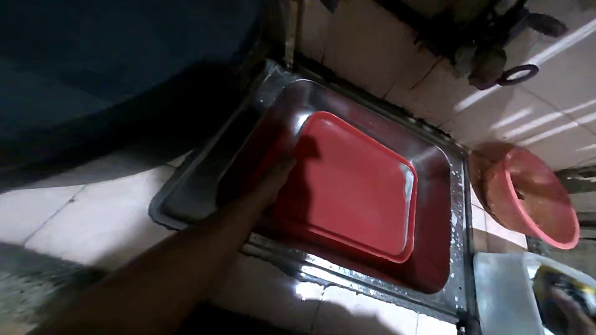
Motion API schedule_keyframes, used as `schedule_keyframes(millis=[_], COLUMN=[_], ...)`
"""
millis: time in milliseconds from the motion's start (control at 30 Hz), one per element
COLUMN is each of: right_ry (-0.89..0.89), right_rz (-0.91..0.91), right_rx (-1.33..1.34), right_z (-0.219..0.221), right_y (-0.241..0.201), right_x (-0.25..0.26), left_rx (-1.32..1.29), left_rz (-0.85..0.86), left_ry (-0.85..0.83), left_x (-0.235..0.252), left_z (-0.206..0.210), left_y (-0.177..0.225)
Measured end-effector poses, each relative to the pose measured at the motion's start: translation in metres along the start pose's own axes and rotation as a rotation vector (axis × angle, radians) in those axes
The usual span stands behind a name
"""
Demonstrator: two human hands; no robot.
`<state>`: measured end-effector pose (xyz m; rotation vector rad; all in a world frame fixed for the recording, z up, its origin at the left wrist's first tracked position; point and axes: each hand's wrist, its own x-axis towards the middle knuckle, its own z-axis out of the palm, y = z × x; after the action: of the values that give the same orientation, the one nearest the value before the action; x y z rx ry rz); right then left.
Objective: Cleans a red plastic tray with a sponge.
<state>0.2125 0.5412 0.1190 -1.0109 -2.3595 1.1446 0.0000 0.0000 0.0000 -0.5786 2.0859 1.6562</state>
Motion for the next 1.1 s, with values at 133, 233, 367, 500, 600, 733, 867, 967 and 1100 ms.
schedule_keyframes(millis=[133, 233, 367, 500, 600, 733, 867, 967, 1100], right_ry=[-0.227, -0.354, -0.441, -0.508, -0.605, -0.358, -0.250, -0.414, -0.580], right_rz=[-0.260, -0.292, -0.124, -0.693, -0.935, -0.519, -0.277, -0.618, -0.968], right_rx=[-0.029, -0.178, -0.481, -0.465, -0.386, -0.452, -0.513, -0.358, -0.242], right_z=[0.058, 0.156, 0.296, 0.399, 0.418, 0.370, 0.371, 0.426, 0.470], right_y=[-0.099, -0.098, -0.068, -0.117, -0.122, -0.047, -0.060, -0.135, -0.178], right_x=[-0.024, -0.024, -0.036, -0.143, -0.136, -0.013, 0.014, -0.051, -0.069], left_rx=[-0.004, 0.016, -0.017, -0.050, -0.029, 0.008, 0.093, 0.156, 0.184], left_rz=[0.027, 0.045, 0.054, 0.082, 0.105, 0.084, 0.122, 0.097, 0.018], left_ry=[-0.029, -0.047, -0.058, -0.059, -0.066, -0.066, -0.090, -0.109, -0.112], left_x=[0.001, 0.000, -0.002, 0.001, -0.004, -0.002, -0.004, -0.005, -0.003], left_z=[-0.001, -0.003, -0.003, -0.004, -0.006, -0.005, -0.008, -0.011, -0.008], left_y=[0.000, 0.003, 0.006, 0.005, 0.006, 0.006, 0.009, 0.013, 0.012])
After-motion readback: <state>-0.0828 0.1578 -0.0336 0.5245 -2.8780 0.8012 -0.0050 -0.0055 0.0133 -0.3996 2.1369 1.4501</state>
